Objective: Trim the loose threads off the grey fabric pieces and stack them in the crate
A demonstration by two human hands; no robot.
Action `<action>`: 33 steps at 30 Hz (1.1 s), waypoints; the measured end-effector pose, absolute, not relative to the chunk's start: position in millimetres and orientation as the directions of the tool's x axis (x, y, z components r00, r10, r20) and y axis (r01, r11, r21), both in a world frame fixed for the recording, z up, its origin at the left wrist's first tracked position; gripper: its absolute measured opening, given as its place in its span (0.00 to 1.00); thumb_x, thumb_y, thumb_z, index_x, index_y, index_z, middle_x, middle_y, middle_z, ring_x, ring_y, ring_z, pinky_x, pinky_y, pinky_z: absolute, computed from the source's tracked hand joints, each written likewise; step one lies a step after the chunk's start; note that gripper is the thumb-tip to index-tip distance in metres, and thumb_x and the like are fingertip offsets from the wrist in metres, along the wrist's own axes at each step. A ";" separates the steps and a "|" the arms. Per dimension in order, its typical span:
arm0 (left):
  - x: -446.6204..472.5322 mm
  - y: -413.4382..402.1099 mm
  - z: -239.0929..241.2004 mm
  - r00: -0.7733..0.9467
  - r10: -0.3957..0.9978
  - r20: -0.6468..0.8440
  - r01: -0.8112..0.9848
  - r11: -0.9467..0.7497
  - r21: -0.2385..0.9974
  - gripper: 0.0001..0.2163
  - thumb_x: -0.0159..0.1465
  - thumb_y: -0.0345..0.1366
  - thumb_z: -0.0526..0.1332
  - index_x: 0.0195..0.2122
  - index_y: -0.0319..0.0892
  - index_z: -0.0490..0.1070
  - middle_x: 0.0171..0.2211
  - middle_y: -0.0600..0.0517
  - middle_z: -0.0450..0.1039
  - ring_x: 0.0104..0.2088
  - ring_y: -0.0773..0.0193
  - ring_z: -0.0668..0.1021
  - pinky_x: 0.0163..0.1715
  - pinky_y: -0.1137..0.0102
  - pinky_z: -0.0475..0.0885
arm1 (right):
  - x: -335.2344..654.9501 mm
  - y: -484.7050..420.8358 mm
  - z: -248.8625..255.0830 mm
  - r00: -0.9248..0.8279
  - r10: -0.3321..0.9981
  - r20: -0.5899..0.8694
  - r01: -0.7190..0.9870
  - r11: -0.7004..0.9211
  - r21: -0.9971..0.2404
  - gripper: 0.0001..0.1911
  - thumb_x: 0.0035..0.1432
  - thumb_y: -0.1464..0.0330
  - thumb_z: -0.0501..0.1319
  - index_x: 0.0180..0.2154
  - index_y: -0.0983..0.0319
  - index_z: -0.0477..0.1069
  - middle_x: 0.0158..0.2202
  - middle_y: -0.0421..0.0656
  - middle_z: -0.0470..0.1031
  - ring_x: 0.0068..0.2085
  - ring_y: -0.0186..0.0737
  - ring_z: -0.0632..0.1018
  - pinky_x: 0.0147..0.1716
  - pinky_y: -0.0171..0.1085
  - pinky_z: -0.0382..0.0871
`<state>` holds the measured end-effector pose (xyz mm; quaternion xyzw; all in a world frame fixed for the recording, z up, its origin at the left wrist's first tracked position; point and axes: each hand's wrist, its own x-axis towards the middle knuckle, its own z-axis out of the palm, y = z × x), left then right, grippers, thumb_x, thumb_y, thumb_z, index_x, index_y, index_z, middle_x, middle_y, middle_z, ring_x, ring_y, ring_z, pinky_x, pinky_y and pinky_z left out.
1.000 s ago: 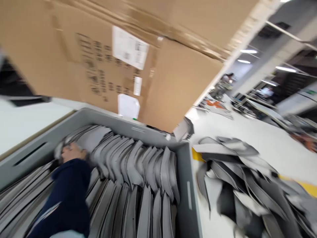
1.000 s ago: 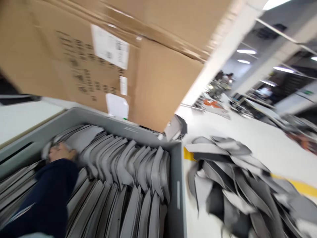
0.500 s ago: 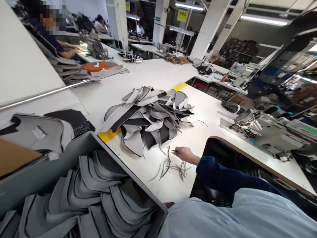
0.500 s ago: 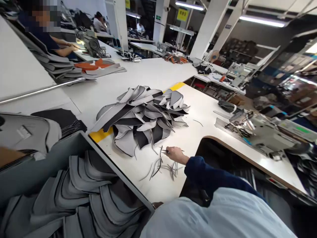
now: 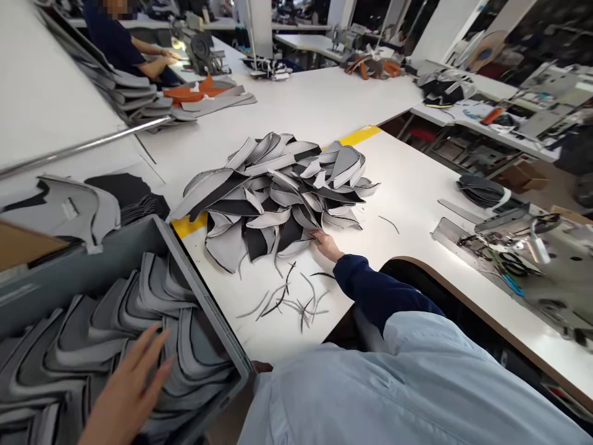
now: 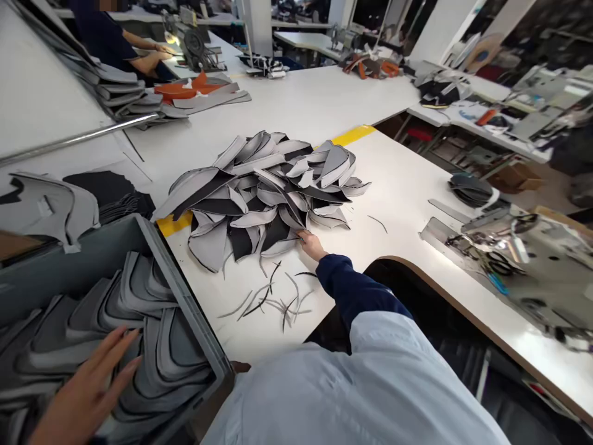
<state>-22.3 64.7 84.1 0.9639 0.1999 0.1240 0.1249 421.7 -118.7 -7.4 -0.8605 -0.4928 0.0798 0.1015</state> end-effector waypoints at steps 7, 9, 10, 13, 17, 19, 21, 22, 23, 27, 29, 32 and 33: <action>126.2 -32.0 117.2 0.833 0.306 0.461 0.343 -0.939 0.002 0.27 0.65 0.42 0.52 0.63 0.40 0.51 0.60 0.36 0.58 0.61 0.45 0.59 0.58 0.49 0.51 | 421.9 -114.7 84.3 0.209 0.968 0.139 0.949 -0.167 -0.268 0.13 0.58 0.76 0.49 0.44 0.68 0.66 0.40 0.50 0.72 0.36 0.39 0.72 0.33 0.34 0.61; 156.1 -41.6 138.5 0.822 0.282 0.495 0.356 -0.933 -0.059 0.27 0.63 0.44 0.54 0.62 0.38 0.54 0.60 0.36 0.58 0.62 0.44 0.58 0.59 0.47 0.44 | 410.9 -120.0 118.9 0.107 0.978 0.177 0.965 -0.059 -0.257 0.12 0.58 0.74 0.50 0.44 0.66 0.66 0.39 0.48 0.73 0.34 0.38 0.71 0.31 0.33 0.60; 166.1 -44.3 148.1 0.835 0.269 0.479 0.345 -0.935 -0.077 0.27 0.63 0.43 0.54 0.61 0.38 0.55 0.60 0.37 0.58 0.61 0.44 0.58 0.59 0.45 0.42 | 404.0 -123.5 134.3 0.046 0.980 0.194 0.966 0.006 -0.258 0.11 0.59 0.73 0.51 0.43 0.65 0.67 0.37 0.47 0.73 0.33 0.37 0.71 0.30 0.33 0.59; 176.2 -47.3 167.1 0.896 0.291 0.334 0.315 -0.949 -0.017 0.24 0.63 0.38 0.54 0.60 0.39 0.58 0.58 0.40 0.62 0.56 0.46 0.67 0.57 0.49 0.53 | 381.8 -137.5 169.0 -0.144 0.951 0.275 0.921 0.230 -0.314 0.09 0.62 0.71 0.50 0.40 0.64 0.67 0.33 0.43 0.72 0.31 0.34 0.71 0.29 0.32 0.59; 154.2 -49.0 175.8 0.883 0.450 0.131 0.404 -0.872 0.276 0.26 0.62 0.32 0.48 0.62 0.40 0.55 0.47 0.44 0.72 0.41 0.55 0.76 0.40 0.65 0.71 | 357.4 -162.2 181.4 -0.205 0.866 0.456 0.813 0.410 -0.414 0.20 0.65 0.58 0.47 0.48 0.65 0.64 0.43 0.49 0.68 0.36 0.36 0.71 0.32 0.33 0.65; 136.9 -51.9 180.0 0.856 0.508 0.094 0.418 -0.788 0.453 0.25 0.63 0.35 0.47 0.62 0.39 0.55 0.47 0.45 0.72 0.44 0.56 0.75 0.42 0.67 0.70 | 347.2 -172.9 173.7 -0.207 0.835 0.510 0.810 0.438 -0.390 0.30 0.60 0.49 0.50 0.53 0.65 0.60 0.49 0.54 0.62 0.39 0.39 0.71 0.30 0.34 0.67; 120.8 -56.0 185.5 0.832 0.554 0.007 0.442 -0.672 0.593 0.25 0.64 0.40 0.46 0.63 0.40 0.54 0.49 0.46 0.71 0.46 0.57 0.74 0.45 0.69 0.68 | 337.9 -178.1 161.1 -0.212 0.830 0.515 0.842 0.423 -0.335 0.30 0.59 0.49 0.51 0.54 0.65 0.59 0.49 0.54 0.62 0.40 0.41 0.70 0.27 0.34 0.66; 114.0 -58.4 188.2 0.822 0.567 -0.061 0.469 -0.612 0.636 0.26 0.64 0.42 0.47 0.63 0.41 0.53 0.48 0.47 0.72 0.44 0.58 0.74 0.44 0.70 0.67 | 333.7 -178.0 154.6 -0.215 0.834 0.508 0.851 0.415 -0.321 0.26 0.61 0.53 0.50 0.52 0.65 0.60 0.46 0.53 0.64 0.40 0.42 0.70 0.25 0.34 0.65; 108.1 -60.8 190.6 0.810 0.572 -0.134 0.504 -0.560 0.658 0.27 0.64 0.44 0.47 0.63 0.42 0.53 0.44 0.49 0.74 0.40 0.60 0.75 0.41 0.72 0.68 | 329.8 -176.4 149.0 -0.222 0.838 0.498 0.845 0.420 -0.331 0.20 0.63 0.58 0.49 0.50 0.65 0.63 0.42 0.52 0.66 0.39 0.41 0.70 0.25 0.33 0.64; 91.8 -70.8 194.9 0.765 0.549 -0.337 0.593 -0.396 0.701 0.24 0.62 0.48 0.48 0.52 0.41 0.69 0.16 0.58 0.63 0.19 0.65 0.66 0.24 0.76 0.62 | 317.3 -163.2 139.0 -0.272 0.898 0.347 0.561 0.441 -0.701 0.14 0.64 0.65 0.47 0.34 0.65 0.67 0.27 0.41 0.67 0.29 0.33 0.68 0.26 0.32 0.62; 86.4 -76.5 194.4 0.751 0.523 -0.403 0.594 -0.269 0.759 0.20 0.59 0.50 0.50 0.34 0.41 0.75 0.14 0.58 0.56 0.18 0.67 0.60 0.21 0.75 0.58 | 312.3 -159.7 140.6 -0.313 0.930 0.191 0.343 0.298 -0.891 0.17 0.64 0.60 0.48 0.30 0.64 0.66 0.23 0.37 0.64 0.25 0.30 0.67 0.25 0.30 0.62; 80.2 -85.2 191.7 0.710 0.526 -0.469 0.578 -0.052 0.815 0.20 0.55 0.53 0.52 0.16 0.42 0.60 0.16 0.57 0.54 0.20 0.68 0.57 0.21 0.74 0.56 | 305.3 -163.3 149.0 -0.269 0.958 0.095 0.243 0.163 -0.956 0.21 0.62 0.53 0.50 0.33 0.64 0.66 0.26 0.38 0.67 0.28 0.31 0.68 0.29 0.31 0.64; 78.4 -87.8 190.4 0.686 0.536 -0.492 0.578 0.008 0.816 0.21 0.55 0.54 0.52 0.15 0.43 0.57 0.16 0.57 0.53 0.21 0.68 0.57 0.21 0.73 0.56 | 303.0 -166.3 153.2 -0.240 0.964 0.112 0.270 0.177 -0.946 0.22 0.60 0.51 0.51 0.37 0.64 0.66 0.30 0.40 0.69 0.31 0.33 0.70 0.32 0.32 0.65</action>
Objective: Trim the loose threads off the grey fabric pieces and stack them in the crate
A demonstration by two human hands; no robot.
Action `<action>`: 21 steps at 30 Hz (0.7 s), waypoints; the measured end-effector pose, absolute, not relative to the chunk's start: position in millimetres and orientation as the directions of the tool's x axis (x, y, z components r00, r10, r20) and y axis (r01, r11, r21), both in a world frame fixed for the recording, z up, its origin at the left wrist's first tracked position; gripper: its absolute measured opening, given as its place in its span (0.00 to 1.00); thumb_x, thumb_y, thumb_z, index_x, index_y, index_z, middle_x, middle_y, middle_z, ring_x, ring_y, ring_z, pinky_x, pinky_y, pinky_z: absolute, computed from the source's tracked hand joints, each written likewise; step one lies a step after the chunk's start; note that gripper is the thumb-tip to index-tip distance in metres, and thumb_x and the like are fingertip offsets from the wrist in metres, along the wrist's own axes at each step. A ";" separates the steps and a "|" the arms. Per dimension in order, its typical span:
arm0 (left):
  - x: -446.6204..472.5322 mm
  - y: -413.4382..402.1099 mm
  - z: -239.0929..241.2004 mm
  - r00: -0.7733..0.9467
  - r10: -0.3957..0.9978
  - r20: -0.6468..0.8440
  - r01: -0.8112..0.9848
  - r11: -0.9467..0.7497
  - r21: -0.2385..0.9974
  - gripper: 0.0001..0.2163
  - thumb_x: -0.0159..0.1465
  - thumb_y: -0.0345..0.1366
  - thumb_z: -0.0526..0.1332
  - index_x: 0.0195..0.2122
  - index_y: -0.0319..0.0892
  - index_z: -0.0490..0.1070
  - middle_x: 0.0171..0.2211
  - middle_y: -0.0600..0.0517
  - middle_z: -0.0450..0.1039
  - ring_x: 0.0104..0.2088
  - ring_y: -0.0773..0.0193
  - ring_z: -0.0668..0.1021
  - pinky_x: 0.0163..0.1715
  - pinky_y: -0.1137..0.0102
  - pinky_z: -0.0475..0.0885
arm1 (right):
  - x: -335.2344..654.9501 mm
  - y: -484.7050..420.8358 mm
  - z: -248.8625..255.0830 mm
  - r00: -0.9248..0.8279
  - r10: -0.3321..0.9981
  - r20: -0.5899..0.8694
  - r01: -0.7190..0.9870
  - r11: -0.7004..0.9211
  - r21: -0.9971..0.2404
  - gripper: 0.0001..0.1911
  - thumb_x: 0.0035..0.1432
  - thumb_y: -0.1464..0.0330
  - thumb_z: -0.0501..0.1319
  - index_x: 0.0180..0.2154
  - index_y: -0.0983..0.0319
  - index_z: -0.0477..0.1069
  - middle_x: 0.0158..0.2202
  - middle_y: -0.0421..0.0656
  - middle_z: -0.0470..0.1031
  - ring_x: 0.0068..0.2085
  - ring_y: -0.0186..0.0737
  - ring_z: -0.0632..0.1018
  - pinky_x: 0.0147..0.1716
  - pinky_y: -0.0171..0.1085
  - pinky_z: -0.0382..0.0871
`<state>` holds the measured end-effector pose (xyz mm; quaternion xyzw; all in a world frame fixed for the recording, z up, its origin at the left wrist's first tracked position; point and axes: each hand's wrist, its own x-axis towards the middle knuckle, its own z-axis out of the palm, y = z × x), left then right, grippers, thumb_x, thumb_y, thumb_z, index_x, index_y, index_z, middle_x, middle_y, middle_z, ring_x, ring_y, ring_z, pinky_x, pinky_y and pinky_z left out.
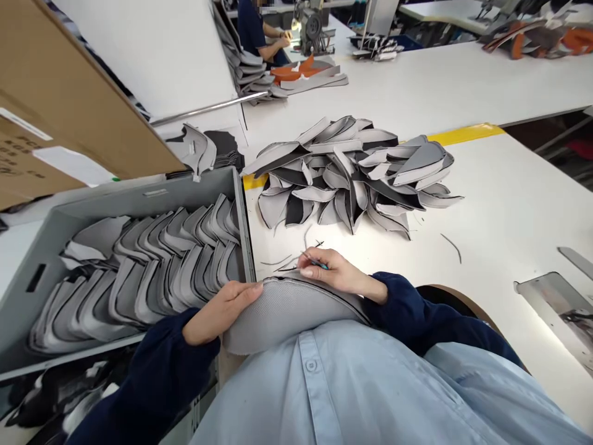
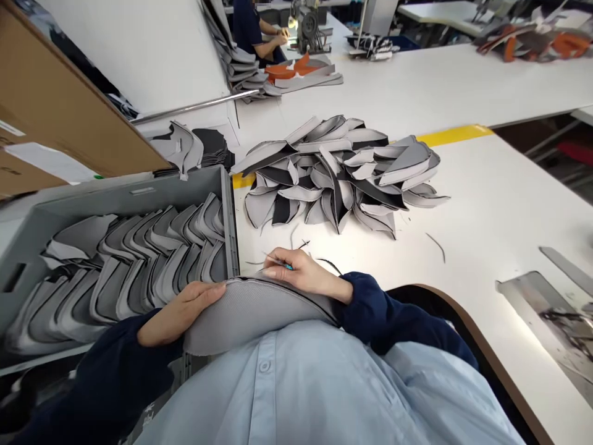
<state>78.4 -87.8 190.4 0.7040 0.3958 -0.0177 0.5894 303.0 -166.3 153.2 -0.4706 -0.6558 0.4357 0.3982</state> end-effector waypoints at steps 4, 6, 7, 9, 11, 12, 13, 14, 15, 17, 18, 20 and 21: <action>72.8 -95.8 183.2 0.602 0.527 -0.600 0.565 0.250 0.787 0.21 0.51 0.56 0.55 0.16 0.42 0.59 0.15 0.57 0.54 0.20 0.69 0.56 0.20 0.72 0.54 | 294.4 -176.3 164.9 -0.291 0.943 0.159 0.440 0.280 -0.853 0.23 0.58 0.53 0.56 0.47 0.62 0.64 0.41 0.45 0.68 0.37 0.35 0.70 0.37 0.35 0.65; 71.6 -99.2 179.5 0.577 0.491 -0.652 0.530 0.382 0.757 0.21 0.48 0.56 0.58 0.15 0.41 0.60 0.15 0.57 0.55 0.18 0.70 0.57 0.19 0.73 0.55 | 291.9 -175.7 160.9 -0.331 0.936 0.119 0.409 0.256 -0.876 0.19 0.59 0.54 0.55 0.41 0.63 0.67 0.35 0.42 0.68 0.33 0.33 0.69 0.33 0.33 0.64; 71.6 -100.7 177.9 0.571 0.483 -0.664 0.505 0.432 0.747 0.21 0.47 0.55 0.60 0.15 0.40 0.61 0.15 0.57 0.56 0.18 0.70 0.58 0.19 0.73 0.55 | 291.4 -174.2 156.5 -0.343 0.935 0.090 0.359 0.219 -0.907 0.19 0.60 0.54 0.54 0.37 0.64 0.67 0.32 0.40 0.67 0.31 0.32 0.68 0.31 0.32 0.64; 72.4 -102.8 176.1 0.566 0.482 -0.668 0.457 0.492 0.742 0.21 0.46 0.54 0.61 0.16 0.39 0.64 0.16 0.56 0.59 0.19 0.70 0.61 0.20 0.73 0.57 | 292.3 -170.6 147.3 -0.337 0.941 0.041 0.268 0.138 -0.954 0.22 0.58 0.50 0.53 0.31 0.64 0.66 0.28 0.38 0.66 0.29 0.31 0.67 0.29 0.31 0.63; 73.6 -103.4 176.3 0.567 0.480 -0.670 0.436 0.515 0.738 0.20 0.47 0.53 0.61 0.18 0.38 0.66 0.17 0.55 0.62 0.20 0.69 0.62 0.21 0.73 0.58 | 294.6 -169.4 143.5 -0.288 0.956 0.052 0.271 0.134 -0.953 0.25 0.57 0.47 0.52 0.33 0.64 0.66 0.29 0.39 0.67 0.31 0.32 0.68 0.31 0.32 0.64; 74.1 -103.2 177.1 0.570 0.473 -0.672 0.436 0.518 0.735 0.20 0.47 0.53 0.61 0.18 0.38 0.67 0.16 0.55 0.63 0.19 0.69 0.62 0.20 0.73 0.58 | 295.9 -170.2 144.8 -0.260 0.962 0.086 0.314 0.168 -0.934 0.26 0.58 0.47 0.51 0.37 0.64 0.66 0.32 0.40 0.68 0.33 0.33 0.69 0.34 0.33 0.65; 74.6 -102.7 178.3 0.574 0.468 -0.672 0.438 0.518 0.735 0.20 0.48 0.53 0.61 0.18 0.38 0.67 0.16 0.55 0.63 0.19 0.69 0.62 0.20 0.73 0.58 | 296.9 -171.7 148.1 -0.247 0.961 0.123 0.376 0.212 -0.902 0.26 0.59 0.47 0.49 0.42 0.63 0.66 0.36 0.42 0.68 0.36 0.35 0.70 0.36 0.34 0.65; 74.9 -102.0 179.5 0.579 0.467 -0.668 0.439 0.512 0.738 0.20 0.48 0.54 0.61 0.18 0.38 0.67 0.16 0.55 0.62 0.19 0.69 0.62 0.20 0.73 0.57 | 297.6 -173.6 152.8 -0.253 0.956 0.148 0.449 0.252 -0.858 0.26 0.61 0.49 0.47 0.47 0.62 0.64 0.39 0.43 0.68 0.38 0.36 0.70 0.38 0.35 0.66; 75.2 -101.3 180.8 0.585 0.470 -0.661 0.439 0.502 0.745 0.21 0.48 0.54 0.61 0.17 0.39 0.67 0.15 0.56 0.62 0.19 0.69 0.61 0.19 0.73 0.57 | 297.9 -175.7 158.1 -0.271 0.950 0.158 0.525 0.283 -0.803 0.25 0.63 0.51 0.44 0.51 0.61 0.62 0.40 0.44 0.67 0.38 0.36 0.71 0.39 0.36 0.66; 75.5 -100.1 183.0 0.599 0.473 -0.647 0.439 0.482 0.758 0.21 0.49 0.55 0.61 0.17 0.39 0.66 0.15 0.56 0.61 0.18 0.70 0.60 0.19 0.73 0.56 | 297.5 -179.1 167.3 -0.298 0.941 0.162 0.657 0.325 -0.681 0.23 0.66 0.55 0.41 0.53 0.60 0.60 0.41 0.44 0.67 0.37 0.36 0.71 0.37 0.35 0.66; 75.6 -99.8 183.7 0.604 0.474 -0.641 0.438 0.475 0.764 0.21 0.49 0.55 0.61 0.17 0.39 0.65 0.15 0.56 0.61 0.18 0.70 0.60 0.19 0.73 0.56 | 297.1 -180.3 170.2 -0.304 0.937 0.170 0.702 0.341 -0.625 0.22 0.67 0.56 0.41 0.53 0.60 0.61 0.40 0.44 0.68 0.36 0.35 0.71 0.36 0.35 0.66; 75.3 -99.7 184.4 0.611 0.479 -0.631 0.436 0.462 0.773 0.22 0.49 0.55 0.61 0.16 0.40 0.64 0.15 0.57 0.60 0.18 0.71 0.59 0.19 0.73 0.56 | 296.6 -181.9 171.7 -0.315 0.923 0.220 0.755 0.384 -0.531 0.22 0.66 0.56 0.42 0.50 0.62 0.63 0.38 0.44 0.69 0.34 0.35 0.72 0.32 0.33 0.66; 75.1 -99.8 184.5 0.614 0.480 -0.627 0.436 0.456 0.776 0.22 0.50 0.55 0.61 0.16 0.40 0.63 0.15 0.57 0.59 0.18 0.71 0.58 0.19 0.73 0.56 | 296.8 -182.6 170.8 -0.325 0.914 0.244 0.769 0.405 -0.494 0.21 0.66 0.57 0.43 0.48 0.63 0.64 0.37 0.45 0.70 0.33 0.35 0.72 0.31 0.33 0.65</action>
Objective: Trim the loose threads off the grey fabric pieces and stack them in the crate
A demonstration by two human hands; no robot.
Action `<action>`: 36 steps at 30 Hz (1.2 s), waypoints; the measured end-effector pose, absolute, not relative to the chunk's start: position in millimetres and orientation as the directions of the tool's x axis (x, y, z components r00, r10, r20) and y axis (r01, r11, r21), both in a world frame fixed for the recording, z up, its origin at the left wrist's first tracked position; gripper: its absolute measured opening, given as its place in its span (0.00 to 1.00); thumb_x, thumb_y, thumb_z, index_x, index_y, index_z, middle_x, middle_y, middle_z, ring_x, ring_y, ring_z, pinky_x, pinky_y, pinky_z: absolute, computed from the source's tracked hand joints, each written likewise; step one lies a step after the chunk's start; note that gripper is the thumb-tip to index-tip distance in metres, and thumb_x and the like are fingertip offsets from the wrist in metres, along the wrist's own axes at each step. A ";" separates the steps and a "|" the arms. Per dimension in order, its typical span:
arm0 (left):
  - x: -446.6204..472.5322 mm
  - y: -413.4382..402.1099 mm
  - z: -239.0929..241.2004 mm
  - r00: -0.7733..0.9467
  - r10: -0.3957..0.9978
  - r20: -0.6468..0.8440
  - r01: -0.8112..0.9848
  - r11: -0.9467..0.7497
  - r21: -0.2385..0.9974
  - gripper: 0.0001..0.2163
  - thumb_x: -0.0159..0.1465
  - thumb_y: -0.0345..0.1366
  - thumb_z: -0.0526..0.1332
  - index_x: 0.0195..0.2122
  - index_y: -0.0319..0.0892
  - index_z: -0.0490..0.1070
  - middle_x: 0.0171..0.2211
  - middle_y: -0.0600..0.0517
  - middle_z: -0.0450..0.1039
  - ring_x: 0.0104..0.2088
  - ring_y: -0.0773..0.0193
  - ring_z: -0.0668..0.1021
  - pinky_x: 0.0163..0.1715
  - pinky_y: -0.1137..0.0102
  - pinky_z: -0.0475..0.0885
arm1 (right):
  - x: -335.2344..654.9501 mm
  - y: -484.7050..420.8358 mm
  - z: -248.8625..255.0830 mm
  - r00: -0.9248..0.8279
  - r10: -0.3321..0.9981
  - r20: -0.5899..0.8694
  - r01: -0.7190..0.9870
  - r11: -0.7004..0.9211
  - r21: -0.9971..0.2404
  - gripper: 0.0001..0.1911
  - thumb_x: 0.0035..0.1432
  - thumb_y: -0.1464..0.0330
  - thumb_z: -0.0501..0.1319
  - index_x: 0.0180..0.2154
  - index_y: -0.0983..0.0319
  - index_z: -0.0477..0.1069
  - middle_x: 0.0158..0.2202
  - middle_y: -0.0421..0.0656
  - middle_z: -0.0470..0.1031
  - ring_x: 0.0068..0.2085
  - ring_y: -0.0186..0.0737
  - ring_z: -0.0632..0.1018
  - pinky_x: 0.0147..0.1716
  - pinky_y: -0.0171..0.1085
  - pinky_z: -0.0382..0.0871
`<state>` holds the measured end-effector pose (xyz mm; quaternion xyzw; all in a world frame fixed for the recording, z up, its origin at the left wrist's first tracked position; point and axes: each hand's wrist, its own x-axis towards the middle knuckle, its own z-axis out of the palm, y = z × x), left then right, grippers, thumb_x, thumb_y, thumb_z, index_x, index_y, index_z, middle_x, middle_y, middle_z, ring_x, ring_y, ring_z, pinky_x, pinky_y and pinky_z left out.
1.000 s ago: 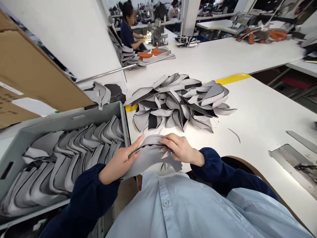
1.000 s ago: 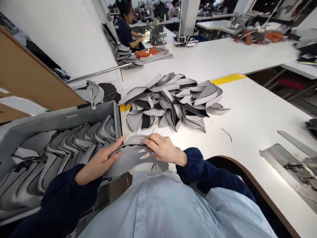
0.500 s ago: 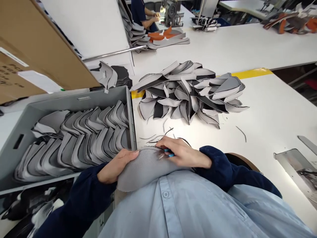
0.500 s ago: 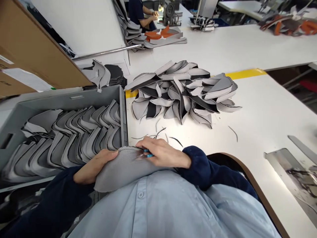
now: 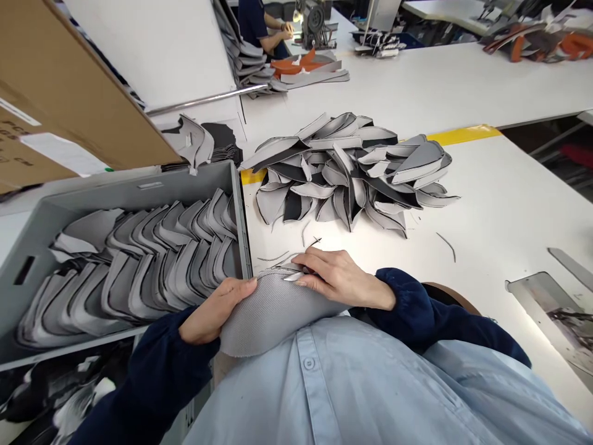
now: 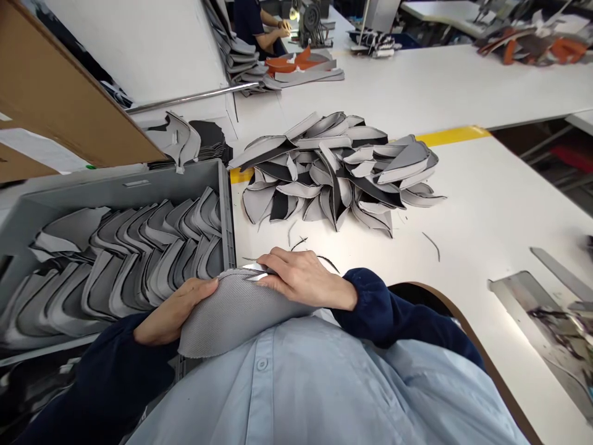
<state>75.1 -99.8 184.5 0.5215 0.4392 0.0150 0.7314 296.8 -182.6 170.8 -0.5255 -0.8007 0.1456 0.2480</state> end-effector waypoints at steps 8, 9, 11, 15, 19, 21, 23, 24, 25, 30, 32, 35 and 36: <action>75.1 -97.7 183.0 0.636 0.484 -0.601 0.456 0.393 0.798 0.23 0.50 0.57 0.61 0.16 0.40 0.62 0.16 0.57 0.58 0.19 0.71 0.59 0.18 0.74 0.57 | 304.6 -182.5 162.2 -0.374 0.867 0.328 0.758 0.490 -0.431 0.20 0.66 0.57 0.45 0.43 0.64 0.67 0.34 0.44 0.73 0.31 0.34 0.74 0.27 0.31 0.65; 75.2 -97.2 183.0 0.636 0.488 -0.598 0.467 0.374 0.802 0.23 0.50 0.56 0.60 0.16 0.40 0.63 0.16 0.57 0.59 0.19 0.71 0.59 0.19 0.74 0.58 | 305.4 -181.6 161.7 -0.371 0.868 0.331 0.740 0.492 -0.459 0.20 0.66 0.57 0.45 0.44 0.64 0.67 0.34 0.44 0.74 0.31 0.34 0.75 0.28 0.31 0.66; 74.9 -96.4 183.3 0.636 0.501 -0.587 0.493 0.322 0.808 0.22 0.51 0.56 0.59 0.17 0.40 0.64 0.17 0.55 0.61 0.20 0.69 0.62 0.20 0.74 0.60 | 306.5 -180.0 160.8 -0.369 0.869 0.331 0.699 0.494 -0.518 0.21 0.66 0.58 0.45 0.44 0.64 0.68 0.35 0.45 0.74 0.33 0.34 0.75 0.30 0.32 0.67; 75.6 -95.3 187.4 0.640 0.530 -0.556 0.542 0.201 0.816 0.20 0.54 0.53 0.56 0.19 0.40 0.65 0.20 0.53 0.65 0.23 0.66 0.66 0.23 0.73 0.63 | 305.3 -177.2 160.1 -0.361 0.874 0.324 0.674 0.485 -0.557 0.21 0.66 0.58 0.45 0.43 0.65 0.68 0.36 0.46 0.75 0.33 0.35 0.76 0.31 0.32 0.69; 78.2 -92.9 196.6 0.687 0.492 -0.535 0.584 0.063 0.809 0.18 0.57 0.49 0.55 0.19 0.40 0.63 0.19 0.55 0.64 0.23 0.67 0.65 0.24 0.74 0.64 | 303.2 -173.0 161.5 -0.383 0.863 0.329 0.681 0.504 -0.531 0.22 0.66 0.56 0.45 0.46 0.65 0.68 0.37 0.47 0.75 0.33 0.37 0.76 0.32 0.34 0.69; 77.2 -90.5 201.3 0.729 0.432 -0.530 0.579 0.024 0.815 0.16 0.58 0.47 0.55 0.24 0.39 0.69 0.23 0.54 0.68 0.26 0.65 0.69 0.27 0.74 0.66 | 304.7 -171.2 162.3 -0.394 0.854 0.338 0.662 0.519 -0.540 0.22 0.66 0.57 0.44 0.45 0.65 0.68 0.37 0.46 0.75 0.34 0.37 0.76 0.32 0.34 0.69; 74.4 -87.4 205.0 0.778 0.355 -0.518 0.556 -0.004 0.831 0.15 0.59 0.45 0.56 0.35 0.38 0.73 0.31 0.52 0.73 0.32 0.62 0.73 0.33 0.73 0.68 | 307.4 -170.1 163.6 -0.395 0.851 0.345 0.643 0.525 -0.557 0.21 0.66 0.59 0.44 0.44 0.66 0.69 0.36 0.46 0.76 0.35 0.36 0.76 0.33 0.33 0.69; 72.9 -85.8 206.3 0.796 0.325 -0.510 0.544 -0.018 0.839 0.16 0.59 0.44 0.57 0.41 0.39 0.73 0.35 0.52 0.74 0.36 0.61 0.74 0.37 0.73 0.69 | 308.7 -169.7 164.6 -0.394 0.853 0.342 0.640 0.522 -0.564 0.21 0.67 0.59 0.44 0.44 0.66 0.69 0.36 0.46 0.76 0.35 0.36 0.76 0.33 0.33 0.69; 71.6 -84.1 207.2 0.808 0.305 -0.504 0.537 -0.030 0.843 0.17 0.59 0.44 0.57 0.46 0.40 0.72 0.38 0.52 0.74 0.39 0.60 0.74 0.39 0.72 0.69 | 309.6 -169.2 165.9 -0.394 0.856 0.335 0.642 0.517 -0.566 0.21 0.67 0.59 0.44 0.44 0.66 0.69 0.36 0.46 0.76 0.35 0.36 0.76 0.33 0.33 0.69; 71.7 -78.2 208.3 0.815 0.289 -0.503 0.547 -0.096 0.831 0.23 0.62 0.45 0.54 0.56 0.40 0.65 0.43 0.51 0.75 0.41 0.58 0.75 0.40 0.72 0.69 | 308.3 -164.7 174.2 -0.436 0.846 0.306 0.703 0.532 -0.472 0.25 0.66 0.56 0.42 0.45 0.67 0.68 0.37 0.46 0.75 0.31 0.36 0.75 0.30 0.34 0.66; 72.9 -77.4 208.7 0.826 0.293 -0.481 0.533 -0.128 0.837 0.23 0.62 0.44 0.54 0.56 0.40 0.65 0.45 0.51 0.74 0.43 0.57 0.75 0.42 0.72 0.69 | 307.9 -162.9 176.5 -0.460 0.834 0.305 0.707 0.552 -0.442 0.24 0.67 0.57 0.41 0.45 0.66 0.68 0.36 0.46 0.75 0.31 0.35 0.75 0.29 0.33 0.64; 73.9 -76.7 209.0 0.857 0.276 -0.435 0.485 -0.147 0.862 0.22 0.62 0.43 0.55 0.56 0.42 0.66 0.49 0.52 0.72 0.47 0.57 0.73 0.47 0.71 0.66 | 307.8 -161.5 178.7 -0.490 0.815 0.309 0.706 0.579 -0.408 0.23 0.68 0.59 0.41 0.43 0.66 0.69 0.34 0.44 0.75 0.30 0.33 0.74 0.27 0.32 0.61; 74.2 -76.5 208.8 0.866 0.265 -0.423 0.471 -0.153 0.869 0.21 0.62 0.42 0.55 0.55 0.43 0.66 0.50 0.52 0.72 0.48 0.57 0.72 0.48 0.71 0.65 | 307.4 -161.1 179.6 -0.497 0.810 0.311 0.711 0.586 -0.390 0.23 0.68 0.59 0.41 0.43 0.66 0.68 0.34 0.44 0.75 0.29 0.33 0.73 0.26 0.32 0.60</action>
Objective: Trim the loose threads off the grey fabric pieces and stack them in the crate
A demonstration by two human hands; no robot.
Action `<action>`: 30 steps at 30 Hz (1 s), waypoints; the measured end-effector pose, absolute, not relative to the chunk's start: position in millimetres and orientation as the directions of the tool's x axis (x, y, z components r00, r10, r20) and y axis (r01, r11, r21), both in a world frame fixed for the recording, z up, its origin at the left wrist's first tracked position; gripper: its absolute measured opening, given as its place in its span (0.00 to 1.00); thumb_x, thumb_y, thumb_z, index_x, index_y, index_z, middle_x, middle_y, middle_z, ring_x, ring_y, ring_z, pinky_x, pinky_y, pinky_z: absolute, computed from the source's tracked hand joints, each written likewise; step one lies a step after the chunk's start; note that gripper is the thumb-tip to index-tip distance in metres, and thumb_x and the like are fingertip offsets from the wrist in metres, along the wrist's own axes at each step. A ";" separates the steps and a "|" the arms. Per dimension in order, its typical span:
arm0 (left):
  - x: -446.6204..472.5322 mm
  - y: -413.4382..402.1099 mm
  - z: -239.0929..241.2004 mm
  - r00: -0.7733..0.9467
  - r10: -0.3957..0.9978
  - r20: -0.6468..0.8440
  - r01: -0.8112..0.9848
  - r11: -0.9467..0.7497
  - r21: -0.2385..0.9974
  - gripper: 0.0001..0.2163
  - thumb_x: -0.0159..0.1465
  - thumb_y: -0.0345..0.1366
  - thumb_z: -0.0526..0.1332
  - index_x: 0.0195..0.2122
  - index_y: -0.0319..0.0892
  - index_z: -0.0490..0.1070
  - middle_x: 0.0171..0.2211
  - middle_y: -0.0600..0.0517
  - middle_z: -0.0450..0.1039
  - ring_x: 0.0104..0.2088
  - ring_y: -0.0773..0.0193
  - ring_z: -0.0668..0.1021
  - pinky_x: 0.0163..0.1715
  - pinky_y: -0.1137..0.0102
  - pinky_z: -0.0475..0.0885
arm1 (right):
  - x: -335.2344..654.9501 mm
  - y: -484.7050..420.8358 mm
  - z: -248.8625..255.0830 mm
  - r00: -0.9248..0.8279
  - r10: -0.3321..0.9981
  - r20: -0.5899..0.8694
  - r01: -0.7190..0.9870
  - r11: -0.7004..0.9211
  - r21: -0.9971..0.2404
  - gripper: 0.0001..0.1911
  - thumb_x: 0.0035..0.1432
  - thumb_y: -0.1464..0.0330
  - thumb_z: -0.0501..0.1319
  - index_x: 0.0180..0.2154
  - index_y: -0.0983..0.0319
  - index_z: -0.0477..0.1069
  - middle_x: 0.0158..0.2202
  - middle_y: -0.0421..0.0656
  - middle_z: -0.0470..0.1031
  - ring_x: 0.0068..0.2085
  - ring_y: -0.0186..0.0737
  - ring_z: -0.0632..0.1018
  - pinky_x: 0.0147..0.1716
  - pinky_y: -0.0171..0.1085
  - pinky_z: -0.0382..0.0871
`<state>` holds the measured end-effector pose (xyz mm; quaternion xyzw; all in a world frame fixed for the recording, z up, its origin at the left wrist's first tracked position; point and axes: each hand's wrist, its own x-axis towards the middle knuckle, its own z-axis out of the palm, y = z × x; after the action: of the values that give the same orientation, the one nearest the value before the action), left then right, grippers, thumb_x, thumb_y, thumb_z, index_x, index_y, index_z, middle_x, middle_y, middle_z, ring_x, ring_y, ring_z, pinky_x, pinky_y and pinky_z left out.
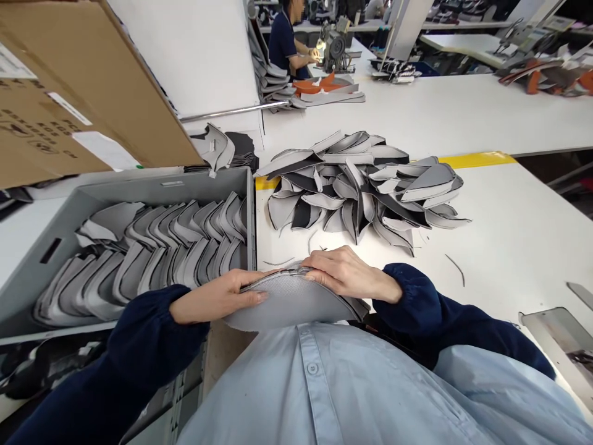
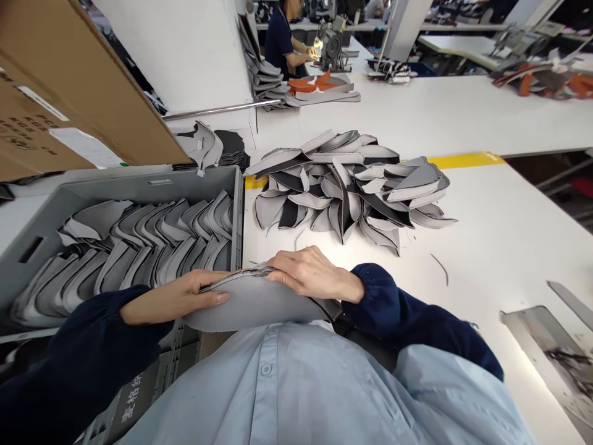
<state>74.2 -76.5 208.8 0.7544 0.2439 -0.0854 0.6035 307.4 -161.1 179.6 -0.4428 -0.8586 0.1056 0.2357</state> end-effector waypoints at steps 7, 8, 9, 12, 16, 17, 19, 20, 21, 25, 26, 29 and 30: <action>76.7 -72.8 207.6 0.881 0.248 -0.403 0.457 -0.227 0.860 0.19 0.61 0.40 0.55 0.52 0.41 0.69 0.46 0.52 0.74 0.47 0.57 0.73 0.46 0.71 0.66 | 303.7 -157.0 184.3 -0.592 0.744 0.310 0.715 0.662 -0.225 0.23 0.68 0.59 0.41 0.42 0.66 0.68 0.32 0.42 0.74 0.26 0.31 0.70 0.22 0.33 0.51; 77.0 -72.2 208.2 0.885 0.246 -0.395 0.448 -0.222 0.866 0.19 0.60 0.40 0.56 0.52 0.42 0.69 0.47 0.52 0.73 0.47 0.57 0.72 0.47 0.71 0.65 | 303.7 -156.5 184.0 -0.599 0.736 0.316 0.712 0.670 -0.212 0.22 0.68 0.60 0.41 0.41 0.66 0.69 0.31 0.42 0.73 0.25 0.31 0.70 0.22 0.33 0.50; 77.5 -71.8 209.0 0.887 0.240 -0.394 0.445 -0.215 0.869 0.20 0.60 0.39 0.56 0.52 0.42 0.69 0.47 0.53 0.73 0.48 0.57 0.72 0.47 0.72 0.65 | 303.6 -156.0 183.5 -0.604 0.727 0.328 0.709 0.677 -0.196 0.22 0.68 0.61 0.41 0.40 0.66 0.69 0.30 0.41 0.73 0.25 0.31 0.70 0.22 0.33 0.50; 80.4 -71.0 210.8 0.868 0.211 -0.450 0.490 -0.211 0.846 0.19 0.59 0.40 0.55 0.48 0.38 0.71 0.41 0.52 0.74 0.39 0.61 0.74 0.38 0.75 0.67 | 300.3 -153.9 182.2 -0.619 0.683 0.387 0.700 0.703 -0.122 0.21 0.68 0.60 0.43 0.41 0.66 0.68 0.29 0.41 0.72 0.25 0.31 0.69 0.21 0.33 0.49; 85.0 -71.2 209.7 0.844 0.172 -0.509 0.536 -0.208 0.818 0.17 0.56 0.41 0.56 0.41 0.34 0.73 0.30 0.54 0.71 0.28 0.67 0.69 0.27 0.77 0.64 | 294.7 -150.5 181.9 -0.662 0.623 0.417 0.671 0.740 -0.040 0.20 0.67 0.60 0.44 0.42 0.67 0.68 0.28 0.41 0.71 0.24 0.30 0.68 0.20 0.33 0.47; 85.5 -71.3 209.0 0.841 0.164 -0.516 0.540 -0.180 0.823 0.17 0.55 0.40 0.57 0.42 0.35 0.72 0.30 0.54 0.71 0.28 0.67 0.69 0.27 0.77 0.64 | 294.3 -149.9 181.9 -0.672 0.616 0.412 0.665 0.746 -0.032 0.20 0.68 0.60 0.44 0.41 0.67 0.68 0.27 0.40 0.71 0.23 0.30 0.68 0.20 0.33 0.47; 85.8 -71.5 207.6 0.831 0.150 -0.536 0.552 -0.096 0.828 0.19 0.53 0.39 0.58 0.45 0.37 0.70 0.33 0.54 0.71 0.30 0.67 0.70 0.30 0.77 0.65 | 294.4 -148.8 182.2 -0.681 0.609 0.407 0.660 0.751 -0.018 0.19 0.68 0.62 0.44 0.38 0.66 0.68 0.26 0.40 0.70 0.22 0.29 0.67 0.20 0.33 0.47; 85.7 -71.4 207.1 0.825 0.140 -0.547 0.558 -0.057 0.828 0.20 0.52 0.38 0.58 0.45 0.37 0.70 0.33 0.55 0.71 0.30 0.67 0.70 0.30 0.77 0.65 | 294.3 -148.3 182.5 -0.683 0.607 0.406 0.661 0.750 -0.012 0.19 0.68 0.62 0.44 0.38 0.66 0.68 0.26 0.39 0.70 0.22 0.29 0.67 0.20 0.33 0.47; 85.6 -71.2 206.5 0.821 0.132 -0.556 0.564 -0.031 0.825 0.19 0.51 0.38 0.59 0.44 0.37 0.70 0.32 0.55 0.70 0.30 0.68 0.70 0.29 0.77 0.66 | 293.7 -147.6 182.9 -0.684 0.606 0.406 0.662 0.749 -0.003 0.19 0.68 0.62 0.44 0.38 0.66 0.68 0.26 0.39 0.70 0.22 0.29 0.67 0.20 0.33 0.47; 85.2 -69.7 203.6 0.821 0.120 -0.558 0.563 -0.016 0.826 0.13 0.50 0.37 0.61 0.35 0.37 0.70 0.27 0.57 0.68 0.25 0.70 0.68 0.26 0.77 0.65 | 287.4 -143.9 182.6 -0.703 0.582 0.408 0.653 0.756 0.047 0.20 0.67 0.59 0.44 0.41 0.66 0.67 0.26 0.39 0.70 0.22 0.30 0.67 0.20 0.34 0.45; 84.9 -69.4 202.4 0.823 0.119 -0.556 0.560 -0.007 0.828 0.12 0.49 0.37 0.61 0.34 0.37 0.70 0.27 0.57 0.68 0.25 0.70 0.68 0.26 0.77 0.65 | 285.4 -142.8 181.1 -0.709 0.574 0.410 0.647 0.761 0.054 0.20 0.67 0.59 0.44 0.41 0.66 0.67 0.26 0.39 0.69 0.22 0.30 0.67 0.20 0.34 0.45; 83.0 -69.2 197.6 0.830 0.133 -0.541 0.535 0.082 0.841 0.12 0.48 0.35 0.62 0.34 0.38 0.70 0.26 0.58 0.68 0.25 0.71 0.68 0.26 0.78 0.64 | 281.2 -139.4 172.4 -0.698 0.572 0.431 0.643 0.765 0.027 0.19 0.68 0.62 0.43 0.38 0.65 0.68 0.25 0.38 0.69 0.22 0.29 0.67 0.20 0.34 0.45; 82.1 -69.2 195.6 0.830 0.142 -0.540 0.527 0.121 0.841 0.11 0.48 0.34 0.62 0.34 0.38 0.70 0.26 0.58 0.68 0.25 0.71 0.68 0.25 0.78 0.64 | 280.2 -138.2 168.9 -0.686 0.578 0.441 0.648 0.762 0.009 0.18 0.68 0.62 0.44 0.38 0.65 0.68 0.25 0.38 0.70 0.22 0.29 0.68 0.20 0.34 0.46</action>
<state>82.1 -69.2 195.6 0.6488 0.2578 -0.1367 0.7028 280.2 -138.2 168.9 -0.3351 -0.9146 -0.0821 0.2111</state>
